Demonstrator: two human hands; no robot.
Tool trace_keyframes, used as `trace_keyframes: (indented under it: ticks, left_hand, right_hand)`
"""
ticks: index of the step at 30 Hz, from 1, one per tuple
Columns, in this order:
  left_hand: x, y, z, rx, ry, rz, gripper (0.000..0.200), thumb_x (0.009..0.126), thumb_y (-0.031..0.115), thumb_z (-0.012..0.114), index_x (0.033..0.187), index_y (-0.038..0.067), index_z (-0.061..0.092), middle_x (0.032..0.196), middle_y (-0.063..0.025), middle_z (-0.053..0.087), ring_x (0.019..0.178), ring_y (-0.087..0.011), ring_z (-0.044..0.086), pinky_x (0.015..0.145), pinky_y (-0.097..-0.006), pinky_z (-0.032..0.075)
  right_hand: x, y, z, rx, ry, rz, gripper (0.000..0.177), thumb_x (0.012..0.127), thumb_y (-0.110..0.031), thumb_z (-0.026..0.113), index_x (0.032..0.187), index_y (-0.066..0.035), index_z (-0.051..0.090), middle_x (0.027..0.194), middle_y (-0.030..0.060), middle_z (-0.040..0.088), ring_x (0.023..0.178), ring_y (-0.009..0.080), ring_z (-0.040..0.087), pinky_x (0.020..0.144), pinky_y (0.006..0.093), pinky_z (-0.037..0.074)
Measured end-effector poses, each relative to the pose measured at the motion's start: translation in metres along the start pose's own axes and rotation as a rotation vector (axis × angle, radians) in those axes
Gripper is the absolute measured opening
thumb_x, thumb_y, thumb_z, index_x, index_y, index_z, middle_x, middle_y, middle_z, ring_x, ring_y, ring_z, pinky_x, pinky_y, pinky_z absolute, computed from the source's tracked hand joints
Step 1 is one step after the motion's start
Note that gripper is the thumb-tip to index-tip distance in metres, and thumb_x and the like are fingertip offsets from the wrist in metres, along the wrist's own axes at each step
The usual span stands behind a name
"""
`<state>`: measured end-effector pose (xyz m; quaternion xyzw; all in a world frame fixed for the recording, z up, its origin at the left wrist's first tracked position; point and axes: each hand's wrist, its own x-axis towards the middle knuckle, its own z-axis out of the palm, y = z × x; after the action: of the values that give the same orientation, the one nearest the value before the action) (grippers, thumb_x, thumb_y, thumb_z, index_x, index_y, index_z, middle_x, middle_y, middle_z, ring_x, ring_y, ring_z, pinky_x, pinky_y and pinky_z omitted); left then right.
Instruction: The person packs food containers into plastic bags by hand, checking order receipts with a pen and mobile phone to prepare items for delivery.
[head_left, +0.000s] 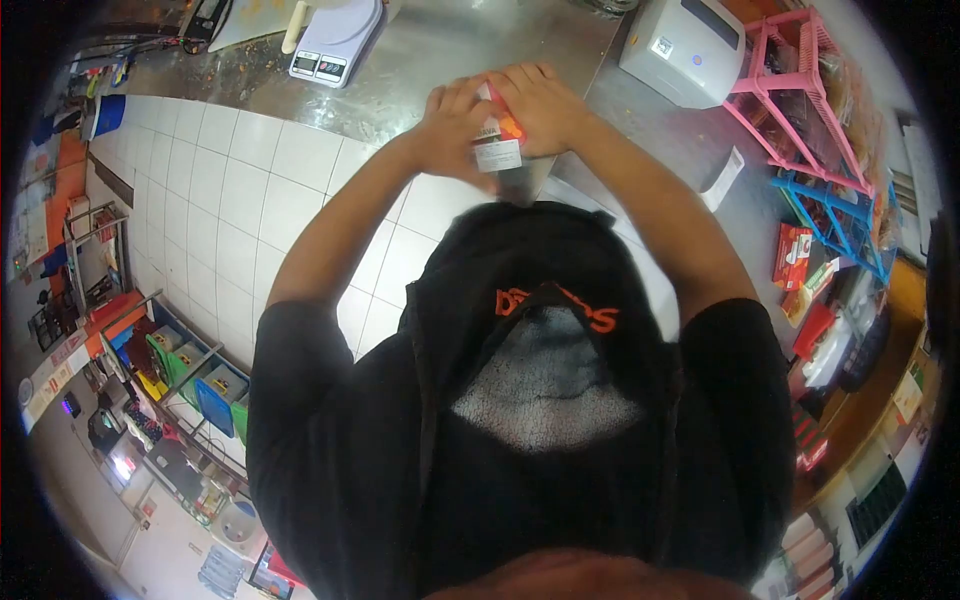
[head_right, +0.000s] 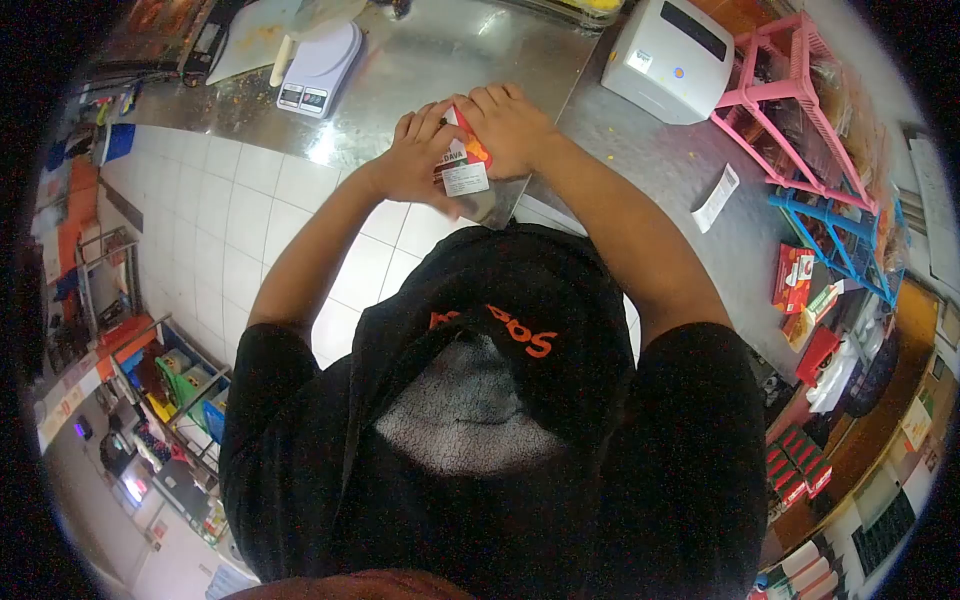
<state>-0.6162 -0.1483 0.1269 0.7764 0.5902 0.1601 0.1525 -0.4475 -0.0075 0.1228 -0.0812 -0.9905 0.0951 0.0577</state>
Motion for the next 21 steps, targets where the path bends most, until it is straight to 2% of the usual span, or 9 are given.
trace_keyframes:
  ticks: [5,8,10,11,13,15,19,20,21]
  left_hand:
    - [0.006,0.005,0.020,0.106,0.071,-0.102,0.085,0.054,0.053,0.081,0.122,0.012,0.048,0.141,-0.0202,0.032,0.128,-0.0393,0.032,0.102,-0.0540,0.023]
    - [0.011,0.016,0.021,0.163,0.118,-0.139,0.082,0.056,0.050,0.079,0.122,0.012,0.049,0.138,-0.0194,0.035,0.125,-0.0380,0.035,0.100,-0.0527,0.024]
    - [0.012,0.019,0.023,0.187,0.134,-0.171,0.080,0.057,0.049,0.078,0.122,0.011,0.049,0.136,-0.0194,0.036,0.124,-0.0377,0.036,0.100,-0.0525,0.024]
    - [0.012,0.019,0.025,0.198,0.148,-0.170,0.079,0.058,0.047,0.078,0.121,0.011,0.049,0.135,-0.0199,0.037,0.123,-0.0378,0.037,0.100,-0.0526,0.025]
    - [0.012,0.019,0.024,0.212,0.159,-0.171,0.077,0.059,0.046,0.077,0.121,0.011,0.049,0.134,-0.0203,0.038,0.122,-0.0379,0.038,0.100,-0.0527,0.025]
    - [0.012,0.020,0.024,0.208,0.205,-0.142,0.075,0.059,0.044,0.076,0.120,0.011,0.049,0.133,-0.0211,0.039,0.121,-0.0379,0.039,0.098,-0.0515,0.027]
    - [0.012,0.018,0.020,0.195,0.178,-0.132,0.075,0.057,0.041,0.078,0.119,0.011,0.048,0.135,-0.0220,0.038,0.121,-0.0380,0.040,0.097,-0.0508,0.030]
    - [0.012,0.016,0.017,0.228,0.068,-0.153,0.076,0.056,0.040,0.079,0.119,0.011,0.048,0.136,-0.0222,0.038,0.121,-0.0379,0.040,0.097,-0.0509,0.030]
    - [0.014,0.013,0.013,0.262,-0.040,-0.168,0.077,0.055,0.039,0.080,0.119,0.010,0.047,0.137,-0.0224,0.038,0.122,-0.0378,0.040,0.096,-0.0510,0.031]
  right_hand:
    - [-0.001,-0.001,0.001,0.005,-0.001,-0.007,0.093,0.063,-0.046,0.072,0.136,0.001,0.040,0.118,0.0148,0.050,0.114,0.0295,0.046,0.102,0.0409,0.032]
    - [0.000,-0.004,-0.002,0.037,-0.018,0.029,0.099,0.058,-0.045,0.077,0.137,0.000,0.038,0.121,0.0155,0.050,0.117,0.0302,0.045,0.104,0.0409,0.030]
    - [0.003,0.001,-0.007,0.015,-0.222,0.031,0.107,0.053,-0.047,0.082,0.138,-0.002,0.033,0.130,0.0173,0.044,0.126,0.0325,0.039,0.112,0.0465,0.024]
    - [0.005,0.001,-0.008,0.011,-0.218,0.030,0.107,0.053,-0.047,0.082,0.138,-0.002,0.033,0.130,0.0173,0.044,0.126,0.0325,0.039,0.112,0.0465,0.024]
    - [0.009,-0.004,-0.007,0.135,-0.239,0.126,0.112,0.048,-0.042,0.085,0.139,-0.003,0.032,0.132,0.0177,0.042,0.129,0.0330,0.036,0.116,0.0496,0.016]
    - [0.009,-0.009,-0.005,0.118,-0.209,0.145,0.111,0.048,-0.041,0.085,0.139,-0.002,0.033,0.131,0.0175,0.044,0.128,0.0330,0.038,0.113,0.0504,0.019]
    - [0.004,-0.011,-0.004,0.002,-0.175,0.116,0.106,0.052,-0.037,0.083,0.138,-0.001,0.034,0.130,0.0178,0.047,0.125,0.0332,0.042,0.110,0.0530,0.022]
    - [0.003,-0.011,-0.003,0.005,-0.180,0.133,0.106,0.052,-0.037,0.083,0.138,-0.001,0.034,0.130,0.0178,0.047,0.125,0.0332,0.042,0.110,0.0530,0.022]
    - [0.003,-0.010,-0.002,0.009,-0.175,0.126,0.100,0.051,-0.036,0.083,0.135,-0.002,0.040,0.130,0.0170,0.047,0.124,0.0329,0.042,0.109,0.0528,0.025]
